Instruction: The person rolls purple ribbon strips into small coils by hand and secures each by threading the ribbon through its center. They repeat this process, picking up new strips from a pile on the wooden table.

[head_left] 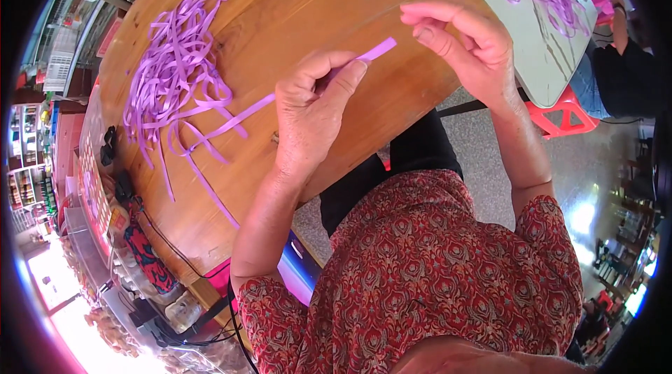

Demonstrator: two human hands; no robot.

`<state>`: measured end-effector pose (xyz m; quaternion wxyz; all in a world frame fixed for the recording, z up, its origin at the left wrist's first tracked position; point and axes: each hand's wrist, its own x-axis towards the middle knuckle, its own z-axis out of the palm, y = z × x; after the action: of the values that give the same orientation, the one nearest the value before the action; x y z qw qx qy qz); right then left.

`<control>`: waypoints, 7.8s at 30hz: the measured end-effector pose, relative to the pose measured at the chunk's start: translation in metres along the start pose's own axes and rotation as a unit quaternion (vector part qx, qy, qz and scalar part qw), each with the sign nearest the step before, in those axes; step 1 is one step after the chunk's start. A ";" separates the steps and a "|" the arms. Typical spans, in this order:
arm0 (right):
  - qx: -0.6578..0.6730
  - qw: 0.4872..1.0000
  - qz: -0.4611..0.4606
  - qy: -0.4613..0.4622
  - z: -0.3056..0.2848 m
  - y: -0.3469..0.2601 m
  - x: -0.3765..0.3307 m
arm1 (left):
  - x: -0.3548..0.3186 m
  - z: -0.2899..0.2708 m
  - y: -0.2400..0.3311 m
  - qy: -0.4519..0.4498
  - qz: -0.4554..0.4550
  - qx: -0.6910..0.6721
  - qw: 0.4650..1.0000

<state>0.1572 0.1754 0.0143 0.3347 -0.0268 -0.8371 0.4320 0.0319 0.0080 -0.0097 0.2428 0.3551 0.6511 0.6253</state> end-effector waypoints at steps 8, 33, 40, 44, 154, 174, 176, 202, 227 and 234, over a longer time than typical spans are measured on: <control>-0.248 0.943 -0.214 -0.057 0.015 -0.005 0.003 | -0.001 0.001 -0.001 0.001 0.004 -0.021 1.000; 0.453 0.863 0.215 -0.059 0.052 0.011 -0.004 | 0.003 -0.001 -0.018 0.018 -0.024 -0.275 0.961; 0.240 0.963 0.116 -0.033 0.055 0.010 0.000 | 0.002 0.006 -0.018 0.042 -0.020 -0.285 0.957; 0.063 0.998 0.019 -0.007 0.057 0.008 0.001 | -0.001 0.008 -0.016 0.029 -0.020 -0.289 0.957; 0.343 0.929 0.139 0.031 0.062 0.015 -0.002 | -0.002 -0.002 -0.006 0.033 -0.027 -0.258 0.965; -0.313 0.750 -0.578 0.076 0.029 0.047 0.045 | -0.002 0.006 -0.004 0.049 0.005 -0.143 0.989; -0.194 0.737 -0.629 0.156 0.042 0.049 0.055 | -0.004 0.002 -0.002 0.062 0.004 -0.113 0.992; 0.270 0.934 0.034 -0.233 0.100 -0.008 0.007 | 0.001 -0.043 0.088 -0.084 0.187 -0.405 0.891; 0.092 0.978 0.046 -0.180 0.054 -0.004 0.022 | -0.009 -0.065 0.019 0.161 0.257 0.319 0.898; 0.137 0.979 0.101 -0.113 0.050 -0.004 0.016 | -0.006 -0.018 0.000 0.065 0.212 0.199 0.955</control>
<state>0.1168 0.1428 0.0056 0.1931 -0.0157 -0.7953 0.5744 0.0219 -0.0080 -0.0083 -0.0136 0.4849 0.6864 0.5418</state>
